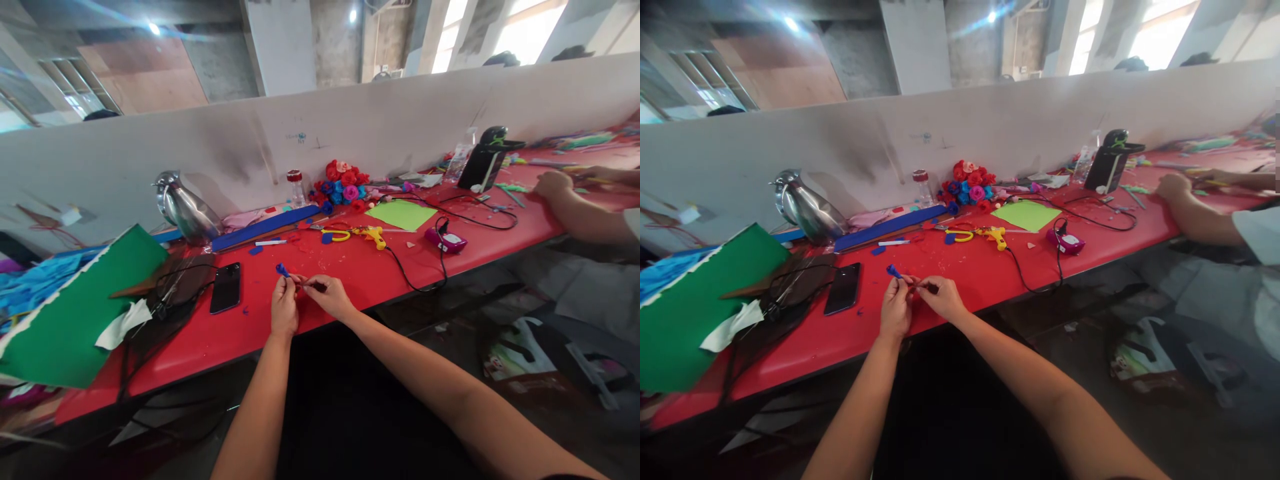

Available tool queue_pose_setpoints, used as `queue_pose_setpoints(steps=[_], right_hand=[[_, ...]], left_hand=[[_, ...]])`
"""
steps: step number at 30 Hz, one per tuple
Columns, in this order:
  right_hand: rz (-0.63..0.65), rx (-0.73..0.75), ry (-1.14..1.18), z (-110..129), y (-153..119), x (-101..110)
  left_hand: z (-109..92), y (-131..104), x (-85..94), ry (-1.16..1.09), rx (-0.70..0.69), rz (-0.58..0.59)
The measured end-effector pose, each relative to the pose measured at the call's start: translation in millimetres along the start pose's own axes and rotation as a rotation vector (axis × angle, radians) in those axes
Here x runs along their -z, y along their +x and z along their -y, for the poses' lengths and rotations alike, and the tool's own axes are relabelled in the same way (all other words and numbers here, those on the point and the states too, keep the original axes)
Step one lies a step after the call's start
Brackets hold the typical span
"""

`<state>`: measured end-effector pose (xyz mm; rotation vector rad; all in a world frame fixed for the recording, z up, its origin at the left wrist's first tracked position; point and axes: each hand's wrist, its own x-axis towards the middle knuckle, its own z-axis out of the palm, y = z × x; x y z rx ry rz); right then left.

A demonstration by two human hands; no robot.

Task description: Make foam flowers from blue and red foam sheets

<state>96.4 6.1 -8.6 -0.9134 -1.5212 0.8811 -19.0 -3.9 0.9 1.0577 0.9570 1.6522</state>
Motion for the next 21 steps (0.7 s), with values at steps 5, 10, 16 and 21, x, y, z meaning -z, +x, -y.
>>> queue_pose_setpoints(steps=[5,10,16,21], right_hand=[[-0.212,0.116,-0.115,17,-6,-3],[-0.313,0.214,-0.21,30,-2,-12],[-0.297,0.231,-0.21,33,4,-16],[-0.295,0.274,-0.221,35,1,-13]], left_hand=[[5,1,1.7,0.117,-0.061,-0.04],[11,0,0.8,0.033,-0.012,-0.027],[13,-1,2.0,0.035,-0.012,-0.014],[10,-2,0.1,0.029,-0.001,-0.014]])
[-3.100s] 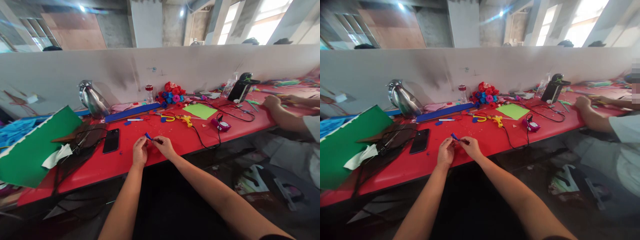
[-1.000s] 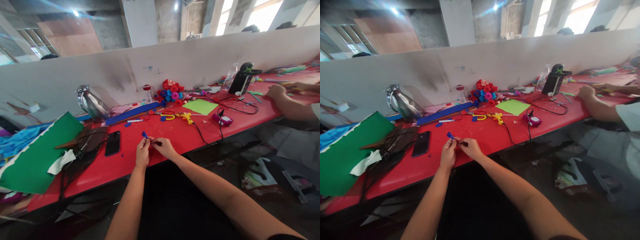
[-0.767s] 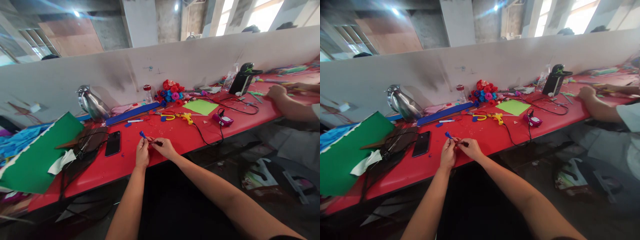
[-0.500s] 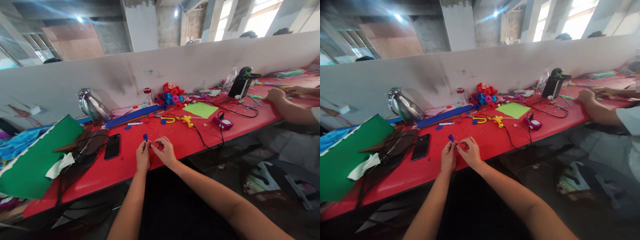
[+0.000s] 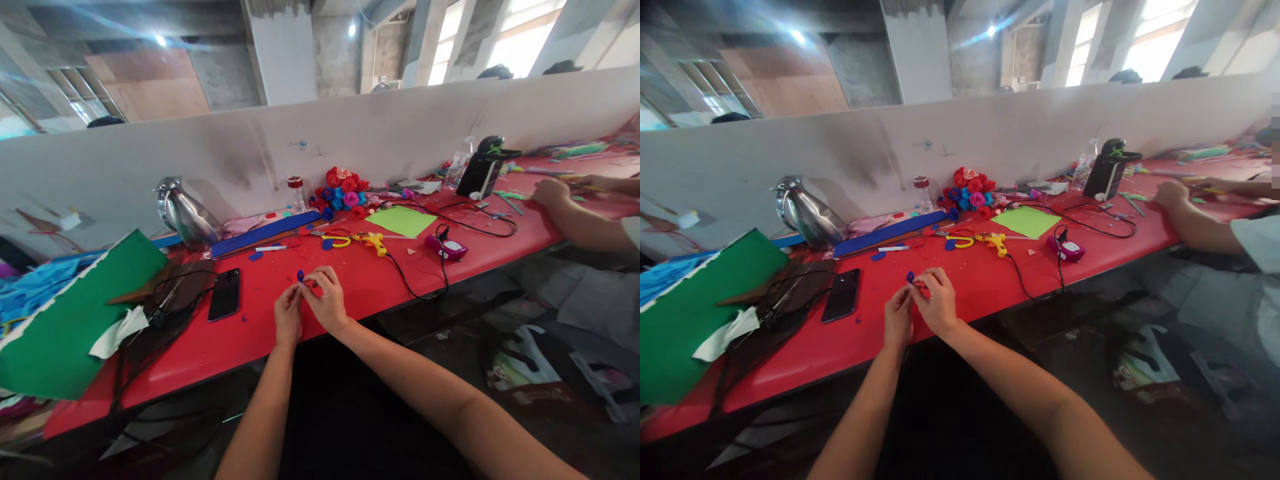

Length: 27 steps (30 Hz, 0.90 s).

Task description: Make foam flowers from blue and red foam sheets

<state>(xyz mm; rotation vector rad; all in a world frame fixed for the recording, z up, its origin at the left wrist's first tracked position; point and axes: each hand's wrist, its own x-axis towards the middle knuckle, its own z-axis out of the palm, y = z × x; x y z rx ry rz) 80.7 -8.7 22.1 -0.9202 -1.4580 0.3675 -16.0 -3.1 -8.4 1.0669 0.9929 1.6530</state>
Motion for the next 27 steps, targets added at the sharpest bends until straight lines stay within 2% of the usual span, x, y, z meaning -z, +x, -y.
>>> queue_pose_setpoints(steps=[7,13,22,27], right_hand=[[0.075,0.089,0.035,-1,5,12],[0.133,0.084,0.077,-6,12,22],[0.07,0.046,0.019,-6,7,13],[0.114,0.122,0.065,-2,4,13]], left_hand=[[-1,0,-2.0,-0.014,-0.012,0.008],[0,2,-2.2,0.04,-0.045,0.02],[-1,1,-1.8,0.006,-0.023,0.117],[0,0,-0.5,-0.053,-0.001,0.099]])
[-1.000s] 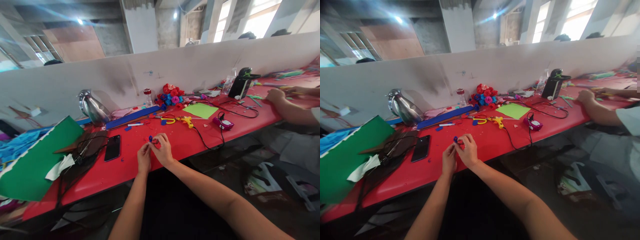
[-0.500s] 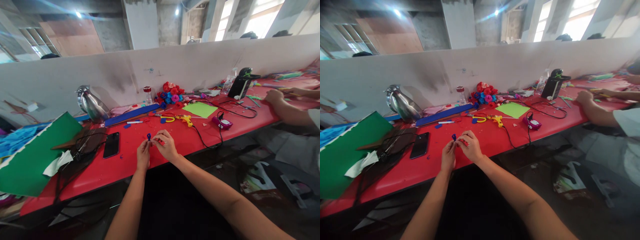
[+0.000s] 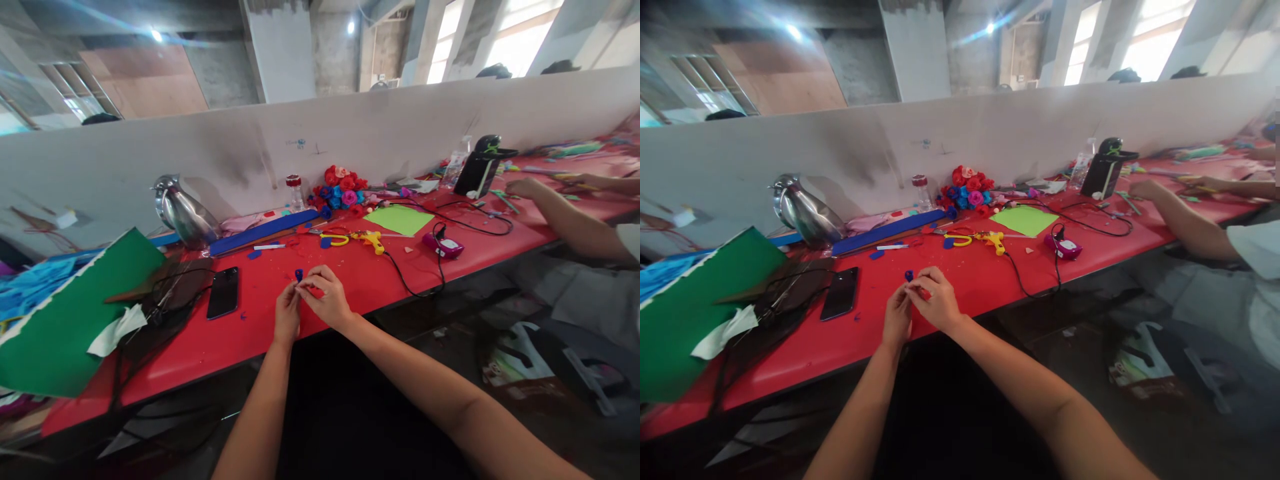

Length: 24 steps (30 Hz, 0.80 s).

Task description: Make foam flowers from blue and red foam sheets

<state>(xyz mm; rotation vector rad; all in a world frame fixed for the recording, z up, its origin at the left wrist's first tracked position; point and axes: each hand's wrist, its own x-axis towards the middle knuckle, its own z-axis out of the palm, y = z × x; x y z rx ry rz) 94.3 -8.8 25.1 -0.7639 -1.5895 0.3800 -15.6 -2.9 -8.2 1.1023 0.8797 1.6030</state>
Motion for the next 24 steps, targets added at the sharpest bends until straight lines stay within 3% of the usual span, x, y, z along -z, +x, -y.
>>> queue_pose_setpoints(steps=[4,12,18,24], right_hand=[[-0.002,-0.005,0.061,1,1,7],[-0.026,-0.271,0.155,-3,9,15],[0.061,-0.286,0.274,0,8,14],[0.055,-0.385,0.351,-7,5,13]], left_hand=[[-3,2,-0.5,-0.039,0.004,-0.004],[-6,4,0.1,-0.031,0.022,0.043],[-3,3,0.3,-0.009,0.029,0.057],[-4,2,-1.2,0.039,0.034,0.099]])
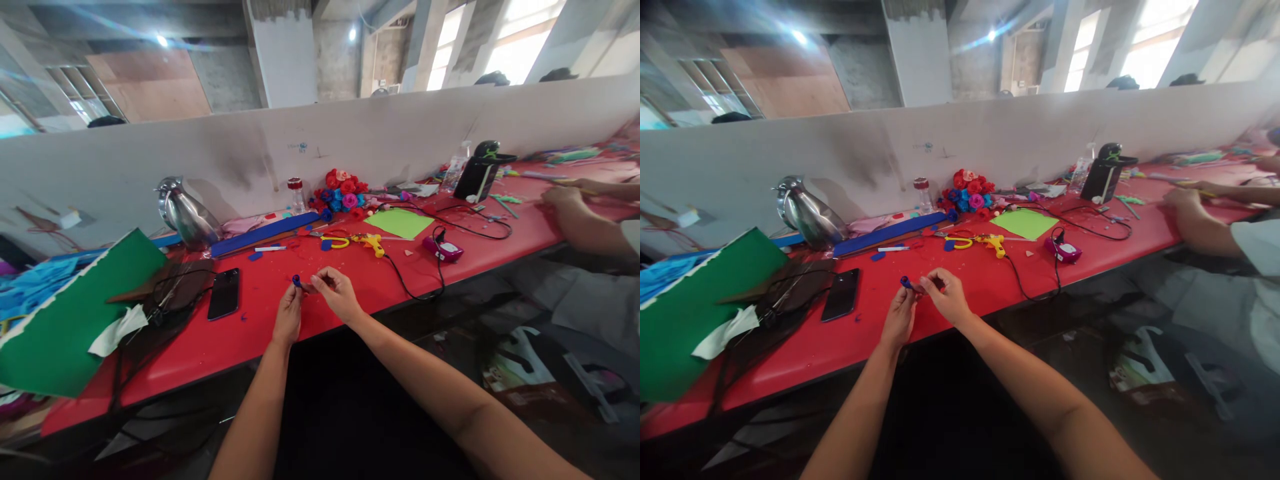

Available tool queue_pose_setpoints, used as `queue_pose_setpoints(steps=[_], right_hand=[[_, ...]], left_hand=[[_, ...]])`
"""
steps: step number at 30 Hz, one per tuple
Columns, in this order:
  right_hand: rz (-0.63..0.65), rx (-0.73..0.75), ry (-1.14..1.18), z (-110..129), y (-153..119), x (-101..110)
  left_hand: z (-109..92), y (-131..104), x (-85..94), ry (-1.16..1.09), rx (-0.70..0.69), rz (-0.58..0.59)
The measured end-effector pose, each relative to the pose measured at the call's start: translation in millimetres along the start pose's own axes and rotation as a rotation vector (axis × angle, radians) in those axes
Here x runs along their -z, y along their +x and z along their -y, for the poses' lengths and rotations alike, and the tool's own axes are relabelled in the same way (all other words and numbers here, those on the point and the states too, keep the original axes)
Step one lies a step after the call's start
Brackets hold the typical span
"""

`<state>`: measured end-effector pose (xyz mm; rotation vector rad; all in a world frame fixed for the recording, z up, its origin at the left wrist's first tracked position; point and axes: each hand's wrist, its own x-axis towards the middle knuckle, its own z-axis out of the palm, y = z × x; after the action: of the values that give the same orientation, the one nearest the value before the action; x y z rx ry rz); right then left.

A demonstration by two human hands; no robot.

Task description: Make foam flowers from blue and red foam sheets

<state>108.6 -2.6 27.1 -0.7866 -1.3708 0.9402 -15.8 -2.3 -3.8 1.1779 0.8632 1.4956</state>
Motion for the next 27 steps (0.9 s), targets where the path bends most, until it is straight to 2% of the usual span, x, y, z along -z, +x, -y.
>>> queue_pose_setpoints(steps=[6,10,12,16,18,23,27], right_hand=[[0.033,0.026,-0.043,-19,2,4],[0.035,-0.053,-0.13,-35,4,10],[0.125,-0.1,-0.108,-41,7,10],[0.41,-0.142,0.019,-48,10,-2],[0.435,-0.161,0.019,-51,9,-9],[0.288,-0.208,0.04,-49,7,-10],[0.01,-0.264,0.14,-44,7,-5]], left_hand=[[-3,-2,-1.6,0.028,-0.021,0.017],[-8,-3,1.1,-0.089,0.068,0.069],[-11,-2,3.3,-0.162,0.128,0.102],[-13,1,8.3,-0.277,0.184,0.091],[-13,1,10.1,-0.312,0.19,0.064],[-15,0,8.9,-0.316,0.179,0.069],[-14,-1,2.7,-0.24,0.125,0.02]])
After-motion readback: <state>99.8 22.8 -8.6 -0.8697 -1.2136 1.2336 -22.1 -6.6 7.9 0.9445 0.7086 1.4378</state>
